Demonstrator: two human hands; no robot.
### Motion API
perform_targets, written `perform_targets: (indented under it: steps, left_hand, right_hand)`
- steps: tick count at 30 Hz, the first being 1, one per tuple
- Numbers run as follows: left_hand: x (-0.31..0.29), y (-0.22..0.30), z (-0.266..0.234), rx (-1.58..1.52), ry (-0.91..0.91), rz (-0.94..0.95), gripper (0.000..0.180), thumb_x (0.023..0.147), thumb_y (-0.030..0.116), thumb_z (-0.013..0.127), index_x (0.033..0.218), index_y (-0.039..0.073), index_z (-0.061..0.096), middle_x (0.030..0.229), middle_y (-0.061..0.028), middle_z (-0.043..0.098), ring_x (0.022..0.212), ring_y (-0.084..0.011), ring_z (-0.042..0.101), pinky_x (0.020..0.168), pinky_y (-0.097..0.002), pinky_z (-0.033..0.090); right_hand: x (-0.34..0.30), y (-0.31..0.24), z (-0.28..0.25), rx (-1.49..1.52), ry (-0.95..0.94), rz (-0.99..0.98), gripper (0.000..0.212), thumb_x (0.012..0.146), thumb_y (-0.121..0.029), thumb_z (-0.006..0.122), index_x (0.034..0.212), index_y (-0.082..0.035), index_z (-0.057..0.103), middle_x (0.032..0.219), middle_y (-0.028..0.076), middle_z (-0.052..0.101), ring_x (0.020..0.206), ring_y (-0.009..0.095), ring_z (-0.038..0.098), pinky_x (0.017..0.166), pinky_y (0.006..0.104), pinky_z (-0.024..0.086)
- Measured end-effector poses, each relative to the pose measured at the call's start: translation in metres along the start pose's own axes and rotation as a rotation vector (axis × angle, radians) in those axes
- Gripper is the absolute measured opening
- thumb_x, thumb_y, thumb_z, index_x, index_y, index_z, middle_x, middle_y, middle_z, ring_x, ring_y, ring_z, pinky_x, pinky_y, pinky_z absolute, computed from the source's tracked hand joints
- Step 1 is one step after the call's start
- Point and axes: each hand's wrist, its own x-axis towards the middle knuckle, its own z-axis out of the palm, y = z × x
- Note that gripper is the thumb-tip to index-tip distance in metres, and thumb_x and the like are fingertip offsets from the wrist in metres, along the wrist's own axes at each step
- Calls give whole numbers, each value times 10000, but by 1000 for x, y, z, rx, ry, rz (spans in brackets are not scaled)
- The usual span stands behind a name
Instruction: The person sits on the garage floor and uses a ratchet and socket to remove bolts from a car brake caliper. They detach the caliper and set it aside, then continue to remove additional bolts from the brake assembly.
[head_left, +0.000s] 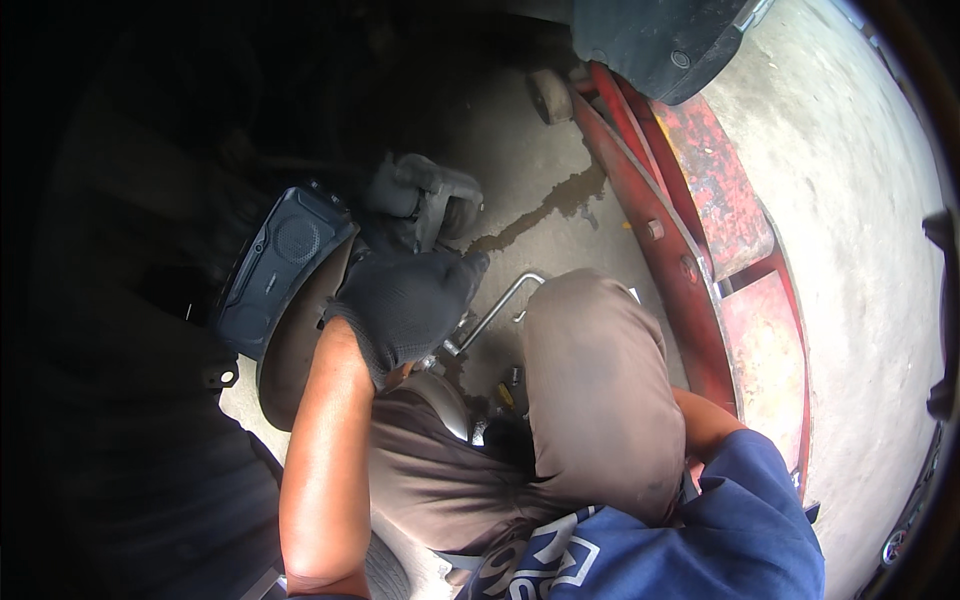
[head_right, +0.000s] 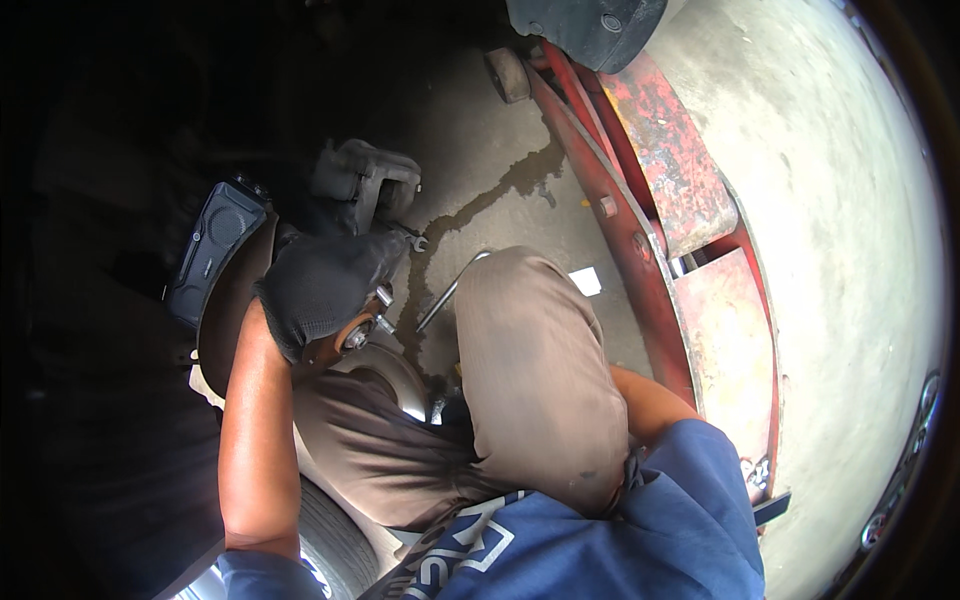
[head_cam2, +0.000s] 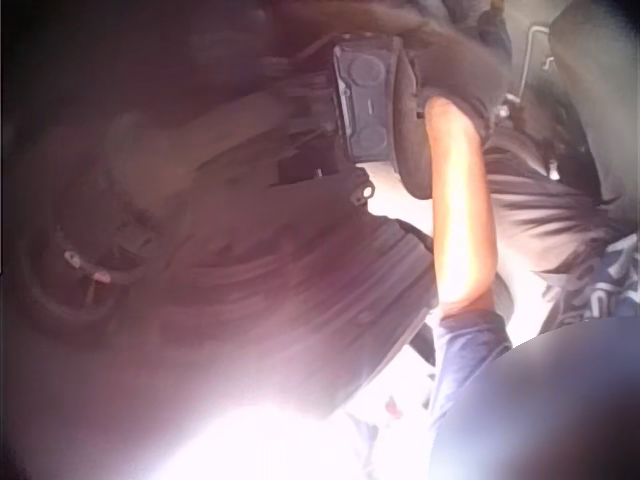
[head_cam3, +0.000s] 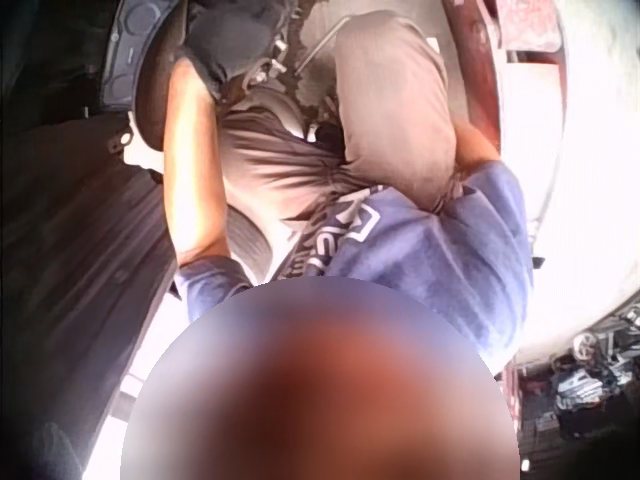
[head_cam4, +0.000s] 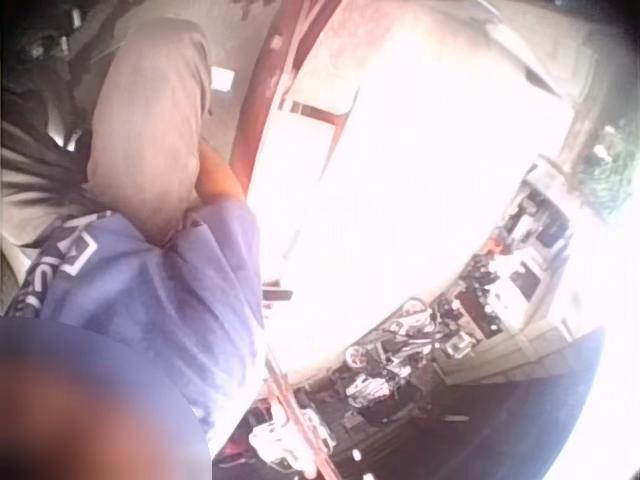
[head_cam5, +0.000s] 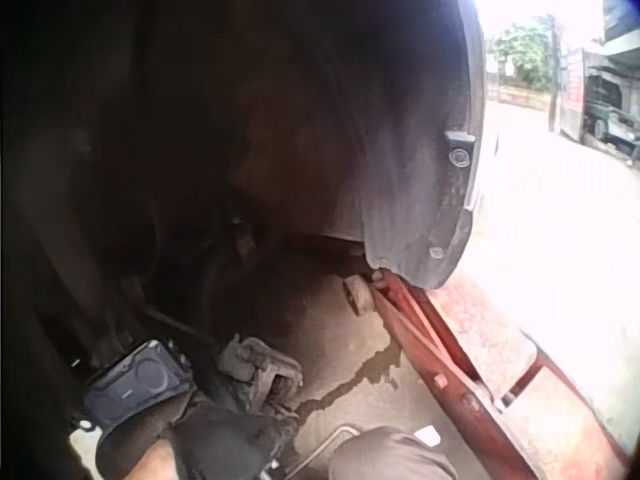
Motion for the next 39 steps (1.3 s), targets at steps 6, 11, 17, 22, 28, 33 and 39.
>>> perform_targets:
  steps: [6,11,17,22,28,33,39]
  left_hand:
    - [4,0,-3,-29,-144,-31,520,932,104,619,1446,48,564,1200,-184,714,1086,-360,720,878,-474,590]
    - [18,-1,-5,-132,-264,-162,461,1029,254,536,1458,83,554,1234,-203,727,1152,-383,704,954,-484,563]
    - [26,-7,3,-180,-310,-242,498,1079,404,394,1376,83,633,1264,-250,711,1215,-414,671,1079,-458,493]
    - [32,-12,19,-364,-298,-474,661,1055,567,346,1356,82,680,1394,-259,647,1309,-417,615,1157,-449,421]
    - [30,-9,18,-481,-308,-569,762,1033,623,320,1347,35,692,1442,-261,617,1362,-410,578,1186,-431,387]
    - [31,-7,11,-468,-278,-541,732,1033,590,332,1317,31,710,1392,-263,650,1338,-410,598,1175,-435,398]
    - [29,-4,18,-263,-312,-473,495,1107,390,338,1377,106,640,1315,-264,676,1206,-433,663,1083,-480,484]
  right_hand:
    - [-1,32,-33,293,763,-1,346,963,-359,664,1164,-79,693,1076,138,728,1009,306,723,855,423,578]
    - [-44,5,-181,2088,1021,-41,353,1051,-380,609,1158,-49,666,906,33,629,847,136,694,735,297,537]
    - [-51,-132,-288,726,679,-85,333,1020,-358,647,1066,-29,657,967,175,712,864,316,720,769,404,554]
    - [-2,-195,-271,491,626,135,455,1003,-471,589,1141,-42,655,1051,224,725,981,422,709,871,517,549]
    - [23,-199,-260,600,638,65,344,1000,-338,572,1167,-41,622,1051,226,735,982,424,714,851,532,561]
    - [28,-200,-256,542,791,38,305,990,-314,570,1089,-43,666,1018,208,747,932,420,726,818,537,566]
    - [34,-190,-256,463,799,-14,328,974,-331,604,923,-32,727,908,202,727,848,404,726,767,520,563]
